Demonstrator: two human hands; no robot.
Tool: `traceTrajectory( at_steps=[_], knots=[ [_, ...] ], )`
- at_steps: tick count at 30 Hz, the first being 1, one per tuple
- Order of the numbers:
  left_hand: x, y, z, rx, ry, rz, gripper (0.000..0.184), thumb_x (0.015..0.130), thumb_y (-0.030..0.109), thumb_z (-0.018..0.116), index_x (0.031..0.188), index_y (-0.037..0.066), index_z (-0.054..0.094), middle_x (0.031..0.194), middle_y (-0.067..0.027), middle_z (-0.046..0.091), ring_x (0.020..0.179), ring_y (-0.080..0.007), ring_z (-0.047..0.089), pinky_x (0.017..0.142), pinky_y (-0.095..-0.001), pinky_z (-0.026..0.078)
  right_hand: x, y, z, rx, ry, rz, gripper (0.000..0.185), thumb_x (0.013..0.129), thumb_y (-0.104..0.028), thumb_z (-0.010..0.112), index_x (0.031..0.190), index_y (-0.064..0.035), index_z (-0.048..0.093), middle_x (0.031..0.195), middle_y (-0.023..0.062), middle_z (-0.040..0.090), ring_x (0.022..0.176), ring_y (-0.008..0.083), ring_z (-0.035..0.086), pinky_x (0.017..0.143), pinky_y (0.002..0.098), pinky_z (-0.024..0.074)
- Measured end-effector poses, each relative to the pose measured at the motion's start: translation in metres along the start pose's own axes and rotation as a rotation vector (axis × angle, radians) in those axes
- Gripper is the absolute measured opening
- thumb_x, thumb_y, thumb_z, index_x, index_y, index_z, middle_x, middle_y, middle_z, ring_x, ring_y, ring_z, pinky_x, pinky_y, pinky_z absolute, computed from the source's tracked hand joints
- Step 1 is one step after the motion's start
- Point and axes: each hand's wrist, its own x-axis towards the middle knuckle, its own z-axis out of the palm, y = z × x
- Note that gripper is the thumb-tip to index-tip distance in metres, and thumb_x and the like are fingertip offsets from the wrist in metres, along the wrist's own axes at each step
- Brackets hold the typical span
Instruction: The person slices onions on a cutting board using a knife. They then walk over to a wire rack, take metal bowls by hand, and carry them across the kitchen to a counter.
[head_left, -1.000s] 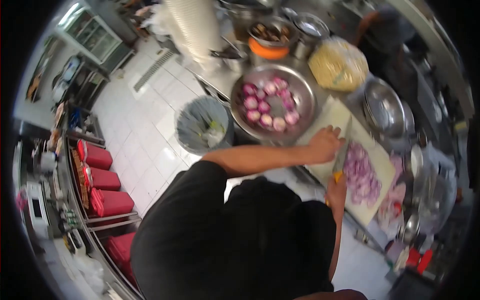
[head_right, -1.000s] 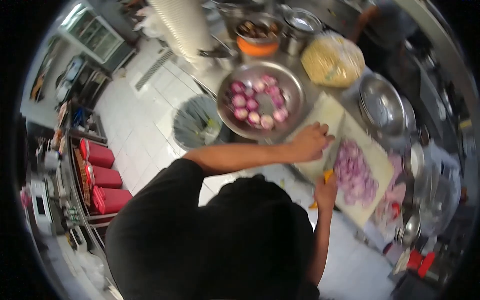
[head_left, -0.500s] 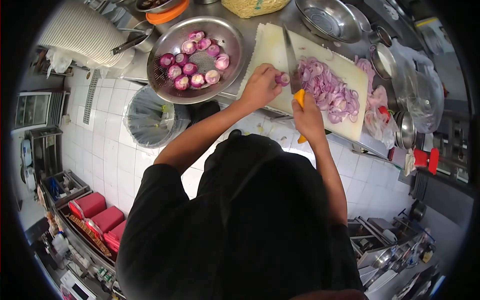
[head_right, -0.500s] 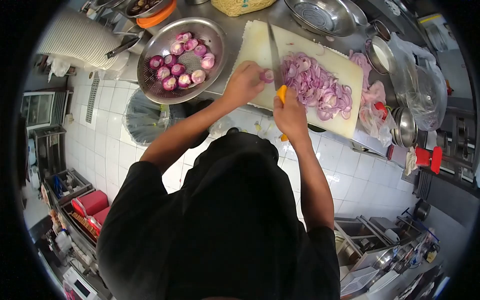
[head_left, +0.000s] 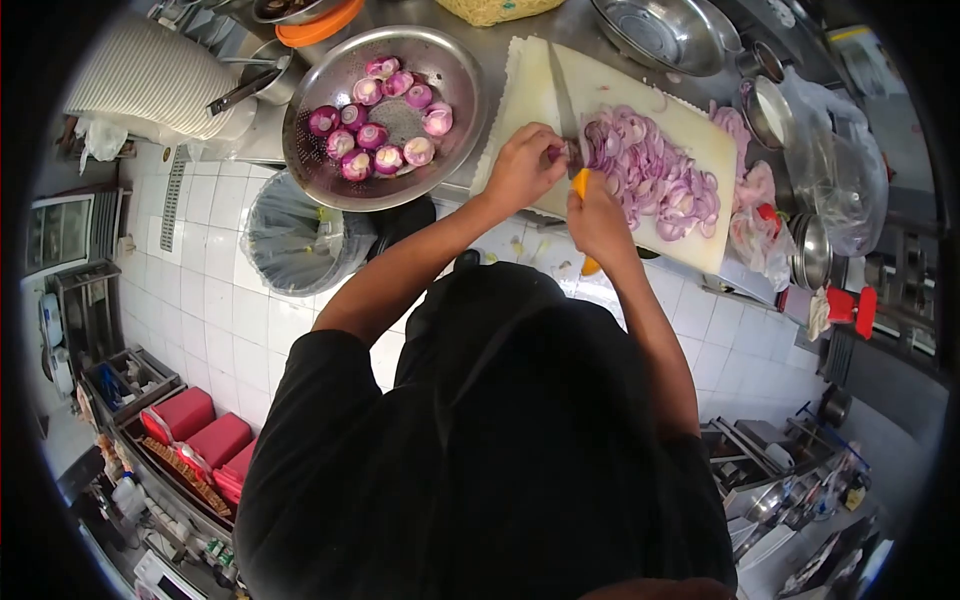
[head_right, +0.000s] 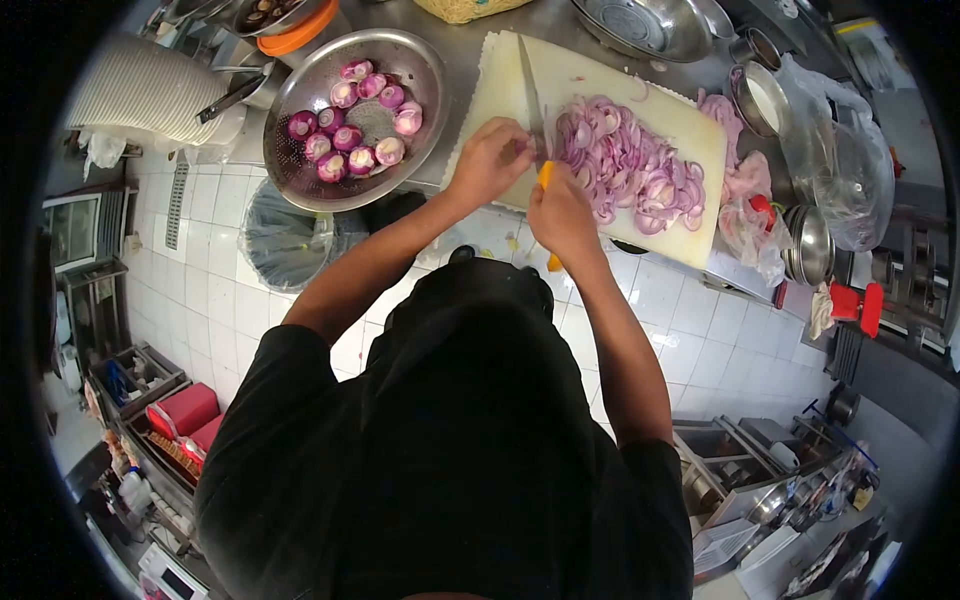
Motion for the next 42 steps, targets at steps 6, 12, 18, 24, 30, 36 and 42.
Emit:
traceTrajectory(
  at_steps=[6,12,18,24,30,36,42],
  knots=[
    [0.002,0.002,0.006,0.034,-0.020,0.047,0.027,0.069,-0.001,0.072,0.093,0.002,0.061,0.094,-0.0123,0.061,0.081,-0.0287,0.062,0.075,-0.0356,0.051,0.019,0.019,0.011,0.138,-0.077,0.109,0.031,0.093,-0.021,0.052,0.111,0.0032,0.045,0.090,0.0301,0.064,0.078,0.0418,0.065,0.069,0.0498,0.0507],
    [0.032,-0.004,-0.004,0.228,0.015,-0.007,0.027,0.067,0.000,0.069,0.093,0.002,0.062,0.095,-0.0148,0.058,0.093,-0.0356,0.057,0.081,-0.0423,0.047,0.008,0.003,-0.019,0.354,-0.106,0.231,0.033,0.093,-0.026,0.053,0.113,0.0002,0.049,0.082,0.0189,0.062,0.053,0.0252,0.063,0.051,0.0379,0.0499],
    [0.039,0.004,-0.007,0.524,-0.014,0.159,0.031,0.071,0.011,0.072,0.100,0.004,0.067,0.104,-0.0150,0.060,0.099,-0.0359,0.056,0.085,-0.0455,0.046,-0.006,0.012,-0.041,0.456,0.034,0.229,0.032,0.094,-0.025,0.054,0.111,0.0013,0.051,0.079,0.0127,0.060,0.052,0.0218,0.060,0.049,0.0341,0.0492],
    [0.020,0.012,0.030,0.310,-0.087,0.041,0.026,0.072,0.011,0.073,0.097,0.004,0.066,0.097,-0.0142,0.061,0.091,-0.0356,0.059,0.078,-0.0461,0.047,-0.016,0.024,-0.047,0.488,0.049,0.261,0.018,0.096,-0.019,0.053,0.105,-0.0031,0.053,0.067,0.0039,0.050,0.048,0.0129,0.049,0.041,0.0278,0.0426],
    [0.012,0.010,0.013,0.273,-0.027,0.149,0.022,0.070,-0.002,0.069,0.091,0.005,0.067,0.089,-0.0112,0.056,0.086,-0.0307,0.057,0.075,-0.0401,0.048,-0.025,0.017,-0.041,0.480,0.006,0.280,0.028,0.094,-0.023,0.054,0.102,0.0021,0.048,0.072,0.0117,0.057,0.047,0.0214,0.057,0.046,0.0347,0.0472],
    [-0.010,0.020,-0.026,0.289,-0.160,0.144,0.024,0.068,-0.002,0.070,0.092,0.003,0.068,0.095,-0.0113,0.054,0.088,-0.0298,0.055,0.078,-0.0384,0.049,-0.027,0.012,-0.010,0.426,-0.103,0.237,0.028,0.095,-0.026,0.054,0.106,-0.0012,0.049,0.070,0.0096,0.053,0.046,0.0188,0.056,0.043,0.0319,0.0467],
    [-0.014,0.016,-0.033,0.223,-0.114,0.061,0.026,0.069,0.001,0.071,0.095,0.001,0.068,0.104,-0.0137,0.057,0.097,-0.0330,0.057,0.082,-0.0395,0.050,-0.018,0.059,0.017,0.203,0.064,0.118,0.031,0.095,-0.025,0.054,0.112,-0.0001,0.049,0.073,0.0169,0.061,0.048,0.0241,0.061,0.047,0.0371,0.0493]
  ],
)
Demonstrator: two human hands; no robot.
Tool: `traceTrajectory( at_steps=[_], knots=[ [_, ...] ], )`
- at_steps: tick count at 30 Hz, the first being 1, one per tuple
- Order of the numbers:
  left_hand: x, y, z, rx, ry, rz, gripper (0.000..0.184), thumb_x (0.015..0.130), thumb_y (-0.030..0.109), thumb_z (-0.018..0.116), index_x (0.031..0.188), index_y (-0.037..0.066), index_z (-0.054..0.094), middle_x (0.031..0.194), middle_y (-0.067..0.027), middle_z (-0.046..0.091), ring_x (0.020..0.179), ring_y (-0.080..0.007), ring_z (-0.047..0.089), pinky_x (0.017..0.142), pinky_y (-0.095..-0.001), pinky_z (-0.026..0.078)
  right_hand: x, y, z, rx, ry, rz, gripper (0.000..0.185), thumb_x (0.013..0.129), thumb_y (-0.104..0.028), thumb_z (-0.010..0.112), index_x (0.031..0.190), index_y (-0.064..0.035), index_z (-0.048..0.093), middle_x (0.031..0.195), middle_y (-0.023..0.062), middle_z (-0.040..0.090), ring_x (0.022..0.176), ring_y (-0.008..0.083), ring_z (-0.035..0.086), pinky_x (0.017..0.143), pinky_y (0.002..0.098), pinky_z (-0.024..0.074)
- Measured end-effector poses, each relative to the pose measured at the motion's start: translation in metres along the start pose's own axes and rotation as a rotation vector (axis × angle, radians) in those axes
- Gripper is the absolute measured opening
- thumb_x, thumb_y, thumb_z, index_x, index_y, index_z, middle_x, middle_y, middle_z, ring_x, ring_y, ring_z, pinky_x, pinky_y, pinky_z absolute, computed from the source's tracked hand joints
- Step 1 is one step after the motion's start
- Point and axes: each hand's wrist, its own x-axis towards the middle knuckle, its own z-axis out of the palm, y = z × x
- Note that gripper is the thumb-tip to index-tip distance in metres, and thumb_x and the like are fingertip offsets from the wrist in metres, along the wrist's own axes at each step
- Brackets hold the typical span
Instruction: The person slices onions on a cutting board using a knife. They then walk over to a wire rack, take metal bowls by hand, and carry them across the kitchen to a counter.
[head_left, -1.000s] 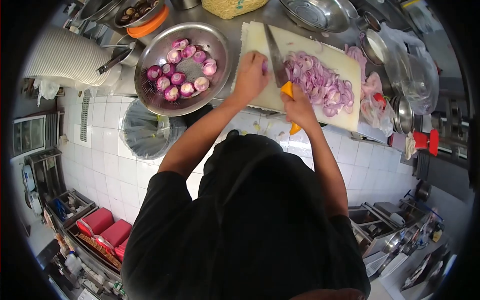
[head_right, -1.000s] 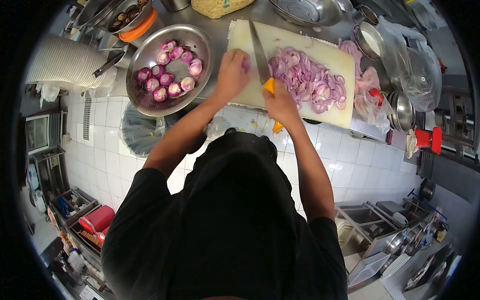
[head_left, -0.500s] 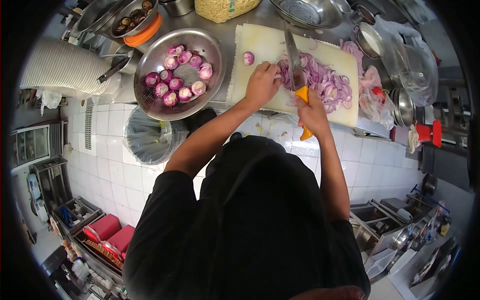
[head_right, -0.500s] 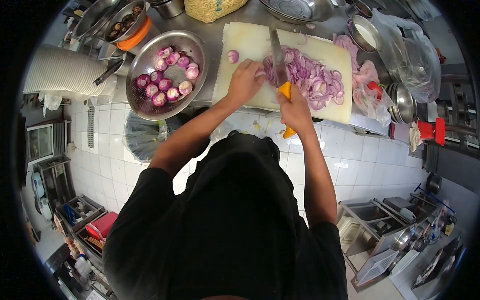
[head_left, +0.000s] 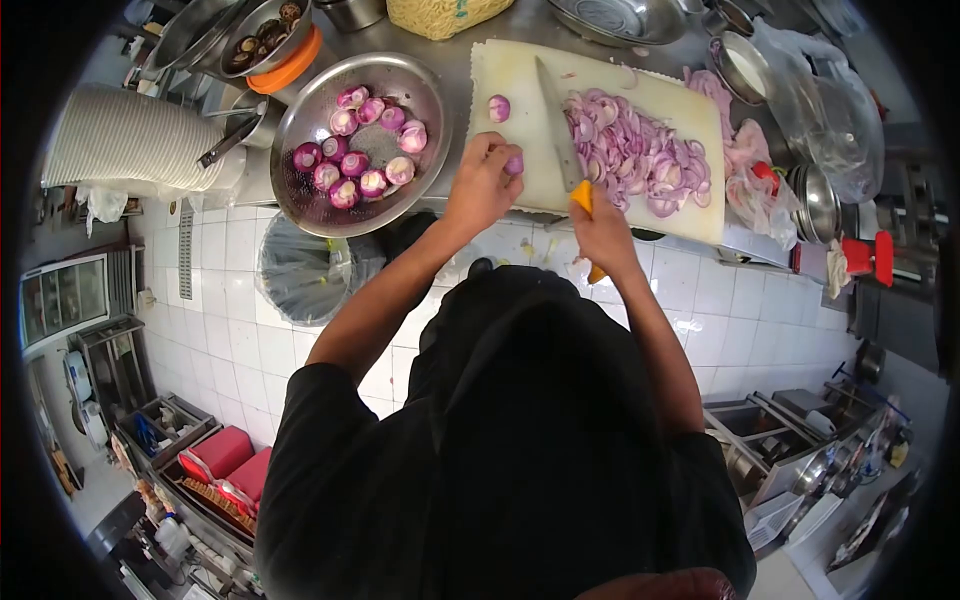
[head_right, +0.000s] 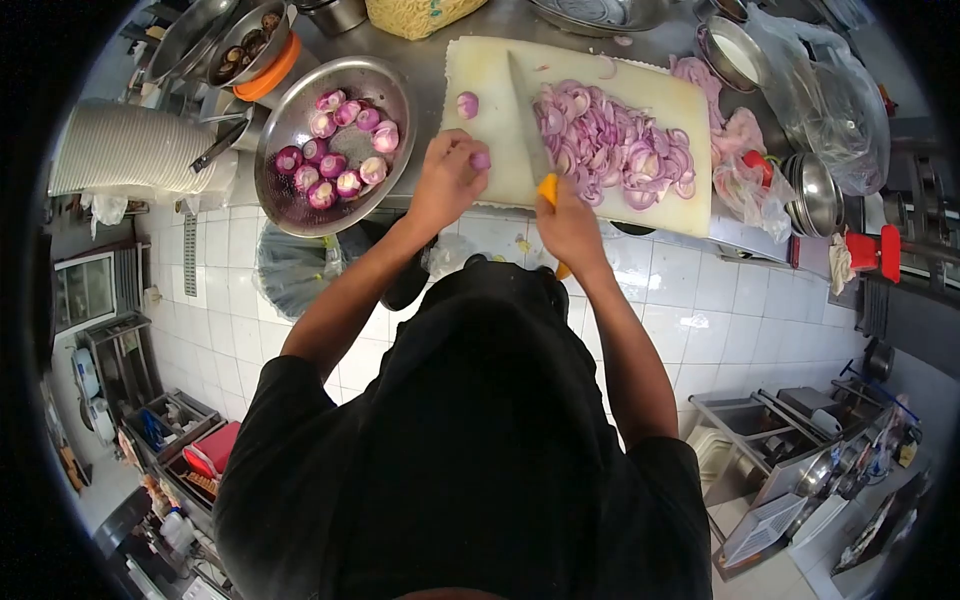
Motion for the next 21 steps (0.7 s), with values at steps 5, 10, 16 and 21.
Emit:
traceTrajectory(
  at_steps=[5,10,16,21],
  knots=[
    [0.013,-0.017,0.023,-0.106,-0.037,0.001,0.023,0.074,0.003,0.072,0.096,0.002,0.067,0.098,-0.0123,0.061,0.089,-0.0289,0.064,0.077,-0.0375,0.054,-0.002,-0.019,-0.021,-0.048,0.008,0.000,0.033,0.094,-0.025,0.053,0.114,0.0008,0.048,0.082,0.0245,0.063,0.067,0.0368,0.062,0.065,0.0460,0.0489],
    [0.033,-0.007,0.041,-0.129,0.037,-0.009,0.016,0.078,0.004,0.072,0.093,-0.001,0.069,0.096,-0.0125,0.064,0.076,-0.0258,0.067,0.071,-0.0332,0.056,0.005,-0.048,-0.025,-0.139,-0.035,-0.025,0.034,0.093,-0.021,0.050,0.113,0.0052,0.044,0.096,0.0337,0.063,0.095,0.0509,0.060,0.085,0.0552,0.0448],
    [0.033,-0.014,0.045,-0.293,-0.067,-0.123,0.012,0.077,0.001,0.071,0.089,-0.002,0.070,0.093,-0.0110,0.065,0.075,-0.0222,0.067,0.070,-0.0311,0.056,0.002,-0.070,-0.025,-0.143,-0.068,0.038,0.033,0.094,-0.020,0.049,0.114,0.0054,0.044,0.096,0.0334,0.063,0.094,0.0506,0.060,0.086,0.0552,0.0450],
    [0.030,-0.015,0.045,-0.317,-0.045,-0.121,0.011,0.078,-0.001,0.070,0.089,-0.002,0.070,0.093,-0.0102,0.066,0.074,-0.0210,0.067,0.069,-0.0293,0.055,0.032,-0.053,-0.005,-0.170,-0.038,-0.013,0.033,0.093,-0.019,0.049,0.115,0.0054,0.044,0.102,0.0348,0.061,0.098,0.0509,0.059,0.088,0.0548,0.0451]
  ],
)
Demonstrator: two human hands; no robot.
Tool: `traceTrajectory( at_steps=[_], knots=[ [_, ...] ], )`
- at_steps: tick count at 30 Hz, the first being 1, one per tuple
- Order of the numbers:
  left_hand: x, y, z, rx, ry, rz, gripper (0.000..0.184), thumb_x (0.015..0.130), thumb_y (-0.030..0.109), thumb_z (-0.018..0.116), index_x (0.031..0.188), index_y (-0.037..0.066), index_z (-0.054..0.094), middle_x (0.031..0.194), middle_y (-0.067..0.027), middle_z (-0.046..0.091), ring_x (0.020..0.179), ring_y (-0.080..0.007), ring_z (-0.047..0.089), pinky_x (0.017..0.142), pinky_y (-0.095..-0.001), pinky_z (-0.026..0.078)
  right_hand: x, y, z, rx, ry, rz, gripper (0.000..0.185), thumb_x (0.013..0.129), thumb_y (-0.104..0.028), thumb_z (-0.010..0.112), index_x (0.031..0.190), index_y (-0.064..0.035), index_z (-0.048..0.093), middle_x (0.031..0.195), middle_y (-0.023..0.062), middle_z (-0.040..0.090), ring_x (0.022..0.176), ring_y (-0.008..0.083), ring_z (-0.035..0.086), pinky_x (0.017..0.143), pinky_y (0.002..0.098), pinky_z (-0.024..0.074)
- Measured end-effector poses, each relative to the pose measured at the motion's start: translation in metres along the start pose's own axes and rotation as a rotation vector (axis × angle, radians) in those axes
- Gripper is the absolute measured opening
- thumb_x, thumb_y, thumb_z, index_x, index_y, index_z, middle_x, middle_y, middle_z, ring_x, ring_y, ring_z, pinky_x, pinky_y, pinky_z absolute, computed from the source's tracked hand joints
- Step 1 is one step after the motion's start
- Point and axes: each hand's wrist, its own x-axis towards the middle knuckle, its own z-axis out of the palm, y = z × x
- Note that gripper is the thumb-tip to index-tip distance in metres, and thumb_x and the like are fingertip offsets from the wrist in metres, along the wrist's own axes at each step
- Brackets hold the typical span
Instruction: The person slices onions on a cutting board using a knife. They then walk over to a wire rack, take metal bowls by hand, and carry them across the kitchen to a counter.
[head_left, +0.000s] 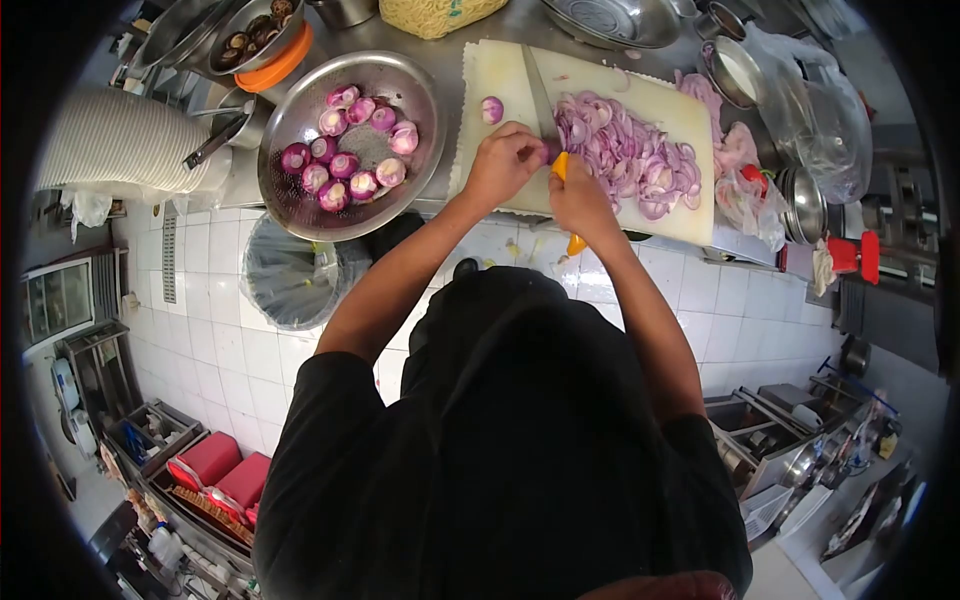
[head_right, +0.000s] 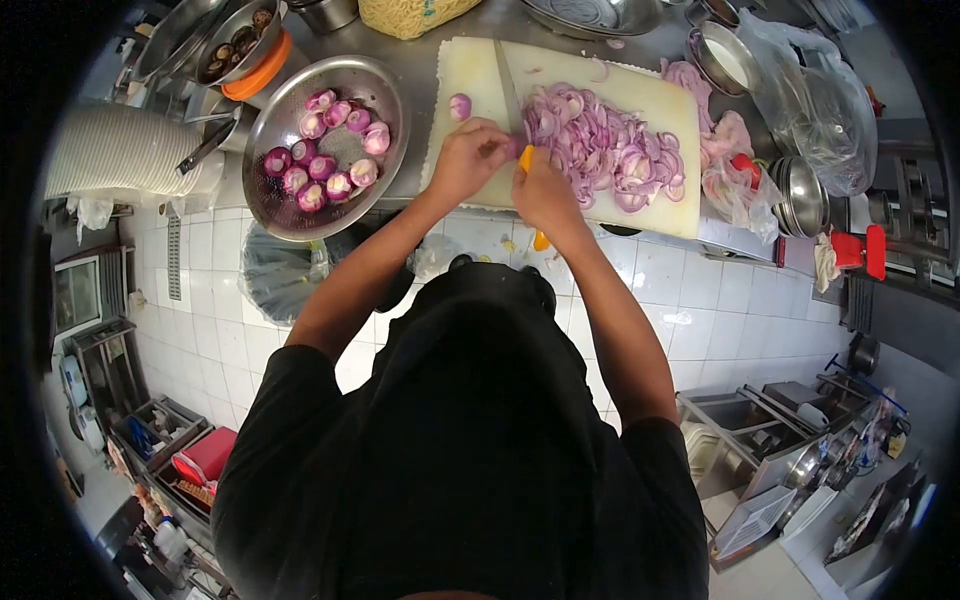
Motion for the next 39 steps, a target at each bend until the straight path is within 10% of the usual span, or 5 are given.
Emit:
traceTrajectory(
  at_steps=[10,13,25,31,39],
  knots=[
    [0.000,-0.002,0.004,-0.064,0.082,0.001,0.008,0.077,0.003,0.070,0.084,-0.001,0.070,0.085,-0.0113,0.066,0.067,-0.0233,0.066,0.064,-0.0319,0.054,0.004,0.010,0.020,-0.099,0.218,-0.215,0.030,0.094,-0.019,0.049,0.110,0.0056,0.043,0.076,0.0288,0.063,0.064,0.0427,0.066,0.062,0.0508,0.0521],
    [-0.001,-0.003,0.005,-0.072,0.076,-0.018,0.008,0.077,0.002,0.070,0.084,-0.002,0.070,0.086,-0.0114,0.066,0.067,-0.0237,0.066,0.064,-0.0321,0.054,0.000,-0.010,-0.013,-0.047,-0.087,0.022,0.038,0.091,-0.018,0.050,0.118,0.0083,0.042,0.105,0.0393,0.058,0.097,0.0501,0.060,0.085,0.0547,0.0470],
    [-0.001,0.000,0.002,-0.022,0.073,0.002,0.009,0.076,0.001,0.069,0.084,-0.002,0.070,0.087,-0.0127,0.067,0.068,-0.0256,0.066,0.064,-0.0338,0.054,-0.009,-0.043,-0.043,0.121,-0.260,0.206,0.033,0.090,-0.016,0.049,0.114,0.0063,0.040,0.091,0.0347,0.063,0.090,0.0507,0.061,0.082,0.0557,0.0471],
    [0.000,-0.005,0.003,-0.021,0.081,0.034,0.010,0.076,0.001,0.069,0.085,-0.002,0.070,0.088,-0.0123,0.066,0.068,-0.0257,0.065,0.065,-0.0336,0.054,0.009,0.013,0.027,-0.150,0.171,-0.177,0.033,0.092,-0.018,0.050,0.113,0.0066,0.042,0.085,0.0301,0.064,0.069,0.0407,0.067,0.058,0.0496,0.0520],
    [0.022,-0.004,-0.003,0.166,-0.067,0.329,0.010,0.076,0.003,0.066,0.085,0.000,0.070,0.090,-0.0129,0.066,0.076,-0.0268,0.066,0.067,-0.0357,0.053,0.003,0.016,-0.006,-0.034,0.017,0.057,0.034,0.090,-0.020,0.051,0.118,-0.0011,0.043,0.096,0.0326,0.064,0.095,0.0525,0.059,0.085,0.0570,0.0453]
  ],
)
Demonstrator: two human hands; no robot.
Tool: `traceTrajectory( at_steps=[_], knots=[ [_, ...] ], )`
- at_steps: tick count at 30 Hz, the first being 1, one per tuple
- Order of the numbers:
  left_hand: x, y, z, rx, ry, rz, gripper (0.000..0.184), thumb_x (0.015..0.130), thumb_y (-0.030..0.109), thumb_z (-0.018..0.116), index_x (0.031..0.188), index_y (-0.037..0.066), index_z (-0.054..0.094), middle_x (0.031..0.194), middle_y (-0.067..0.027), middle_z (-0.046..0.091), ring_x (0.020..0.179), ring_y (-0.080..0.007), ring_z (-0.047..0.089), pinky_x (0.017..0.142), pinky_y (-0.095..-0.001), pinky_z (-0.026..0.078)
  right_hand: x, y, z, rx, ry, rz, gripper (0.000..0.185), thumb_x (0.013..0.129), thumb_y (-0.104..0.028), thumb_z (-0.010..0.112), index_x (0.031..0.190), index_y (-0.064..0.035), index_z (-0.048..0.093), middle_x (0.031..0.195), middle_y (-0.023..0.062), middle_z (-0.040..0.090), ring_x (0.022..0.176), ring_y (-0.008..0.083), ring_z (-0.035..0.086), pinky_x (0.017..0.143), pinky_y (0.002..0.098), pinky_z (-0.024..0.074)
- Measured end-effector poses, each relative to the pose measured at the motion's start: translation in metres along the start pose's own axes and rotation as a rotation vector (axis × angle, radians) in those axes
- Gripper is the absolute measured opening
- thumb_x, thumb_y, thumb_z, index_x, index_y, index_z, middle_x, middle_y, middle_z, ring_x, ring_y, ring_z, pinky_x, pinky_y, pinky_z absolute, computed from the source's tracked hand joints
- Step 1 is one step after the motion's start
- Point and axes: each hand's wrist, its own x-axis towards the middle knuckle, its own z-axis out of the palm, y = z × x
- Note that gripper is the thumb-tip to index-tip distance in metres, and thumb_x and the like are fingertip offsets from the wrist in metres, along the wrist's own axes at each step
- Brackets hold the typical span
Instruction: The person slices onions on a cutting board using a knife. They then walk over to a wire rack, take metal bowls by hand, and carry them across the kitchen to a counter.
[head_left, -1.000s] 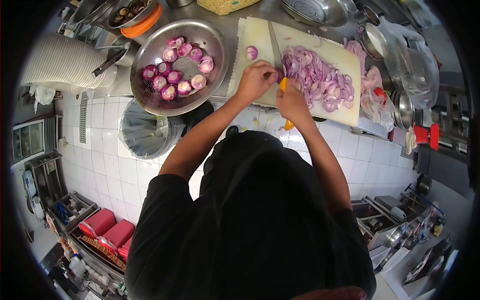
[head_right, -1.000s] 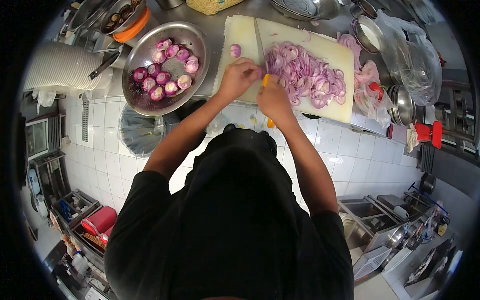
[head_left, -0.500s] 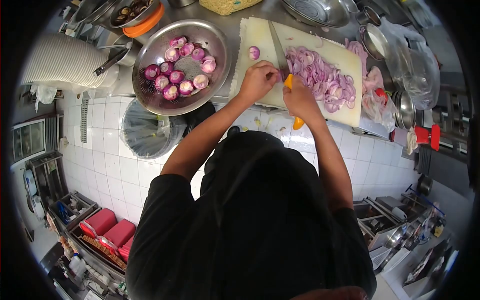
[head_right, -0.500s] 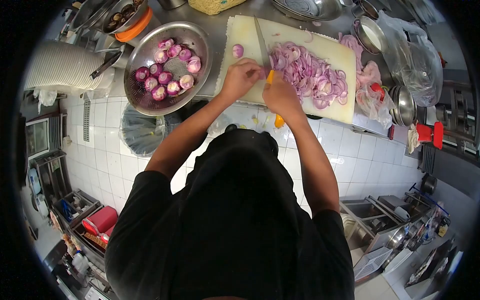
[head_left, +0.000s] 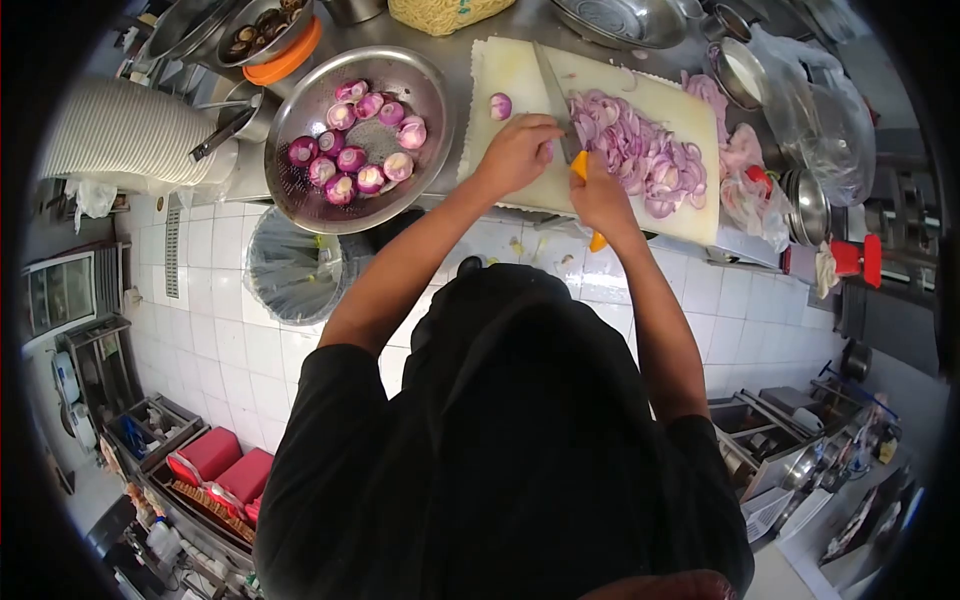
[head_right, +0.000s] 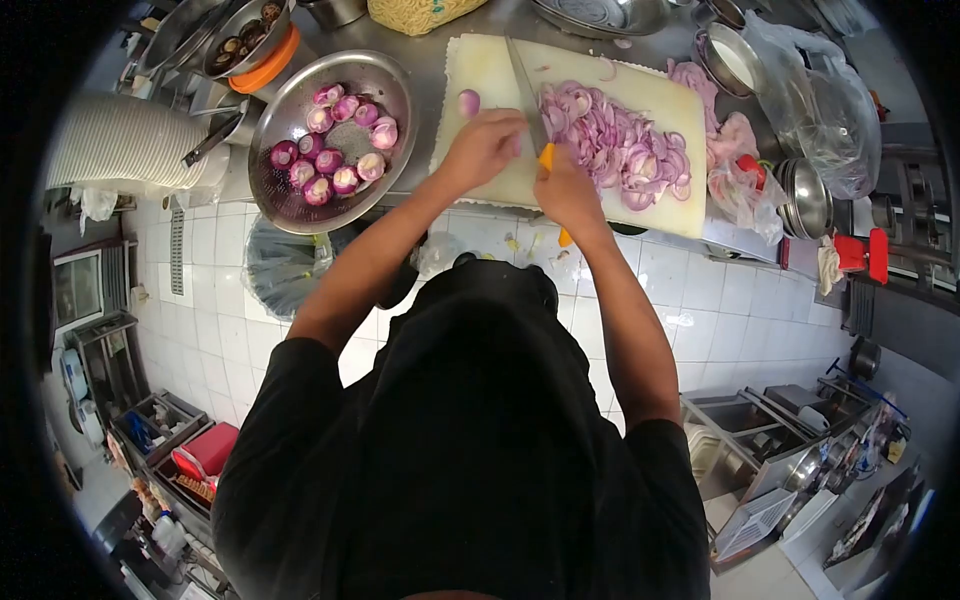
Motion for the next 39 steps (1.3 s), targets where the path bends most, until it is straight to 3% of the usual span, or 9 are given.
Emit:
traceTrajectory(
  at_steps=[4,7,13,16,19,25,29,34,39],
  knots=[
    [0.009,0.001,-0.017,0.170,-0.314,-0.156,0.011,0.079,0.009,0.066,0.083,0.002,0.073,0.082,-0.0116,0.069,0.071,-0.0249,0.067,0.065,-0.0367,0.054,0.003,-0.001,-0.002,0.036,-0.038,-0.005,0.036,0.091,-0.020,0.050,0.119,0.0013,0.043,0.094,0.0320,0.064,0.082,0.0472,0.065,0.075,0.0540,0.0508],
    [0.008,0.017,-0.022,-0.008,-0.255,-0.601,0.015,0.080,0.013,0.067,0.082,0.001,0.074,0.072,-0.0104,0.071,0.063,-0.0199,0.069,0.063,-0.0329,0.055,-0.015,-0.027,-0.026,0.179,-0.189,0.123,0.036,0.091,-0.017,0.049,0.119,0.0041,0.043,0.086,0.0296,0.065,0.065,0.0373,0.068,0.061,0.0466,0.0537],
    [0.000,0.025,0.004,-0.213,-0.031,-0.826,0.017,0.081,0.010,0.067,0.078,-0.006,0.073,0.070,-0.0112,0.072,0.061,-0.0130,0.070,0.061,-0.0257,0.056,-0.024,-0.035,-0.025,0.196,-0.172,0.086,0.033,0.089,-0.013,0.050,0.115,0.0081,0.043,0.076,0.0259,0.064,0.053,0.0319,0.065,0.053,0.0424,0.0525],
    [-0.002,0.025,0.008,-0.258,0.017,-0.855,0.015,0.080,0.007,0.067,0.078,-0.006,0.074,0.069,-0.0110,0.072,0.061,-0.0123,0.070,0.062,-0.0250,0.056,-0.026,-0.043,-0.033,0.172,-0.203,0.131,0.030,0.089,-0.012,0.048,0.111,0.0083,0.043,0.077,0.0261,0.064,0.053,0.0305,0.065,0.052,0.0419,0.0523],
    [-0.004,0.024,0.011,-0.366,0.056,-0.873,0.014,0.080,0.006,0.068,0.079,-0.006,0.074,0.070,-0.0113,0.072,0.062,-0.0115,0.069,0.061,-0.0239,0.056,0.003,0.014,0.037,-0.093,0.153,-0.256,0.032,0.091,-0.016,0.049,0.112,0.0074,0.043,0.079,0.0257,0.063,0.050,0.0308,0.063,0.052,0.0419,0.0524],
    [-0.005,0.026,0.005,-0.305,0.032,-0.841,0.014,0.079,0.007,0.069,0.078,-0.006,0.074,0.069,-0.0100,0.072,0.060,-0.0112,0.069,0.059,-0.0227,0.056,-0.024,-0.054,-0.049,0.207,-0.298,0.192,0.032,0.087,-0.011,0.051,0.110,0.0087,0.043,0.092,0.0348,0.062,0.087,0.0495,0.063,0.080,0.0523,0.0495],
    [-0.005,0.026,0.009,-0.381,0.064,-0.856,0.015,0.079,0.008,0.069,0.079,-0.006,0.074,0.069,-0.0100,0.072,0.060,-0.0111,0.068,0.060,-0.0235,0.056,-0.003,-0.001,0.019,0.056,-0.004,-0.092,0.029,0.087,-0.011,0.049,0.109,0.0082,0.045,0.091,0.0326,0.063,0.073,0.0426,0.066,0.068,0.0479,0.0531],
    [-0.004,0.028,0.003,-0.360,0.033,-0.866,0.015,0.080,0.008,0.069,0.081,-0.006,0.074,0.070,-0.0098,0.072,0.062,-0.0112,0.069,0.061,-0.0240,0.056,-0.022,-0.051,-0.043,0.168,-0.276,0.170,0.030,0.086,-0.010,0.050,0.110,0.0083,0.045,0.093,0.0329,0.062,0.071,0.0408,0.066,0.067,0.0465,0.0534],
    [-0.005,0.026,0.005,-0.414,0.063,-0.845,0.016,0.080,0.009,0.069,0.084,-0.005,0.074,0.071,-0.0096,0.072,0.062,-0.0112,0.069,0.061,-0.0244,0.056,-0.002,-0.011,0.013,0.087,-0.071,-0.029,0.030,0.086,-0.009,0.048,0.110,0.0096,0.044,0.084,0.0286,0.064,0.058,0.0355,0.065,0.057,0.0433,0.0526]
  ],
)
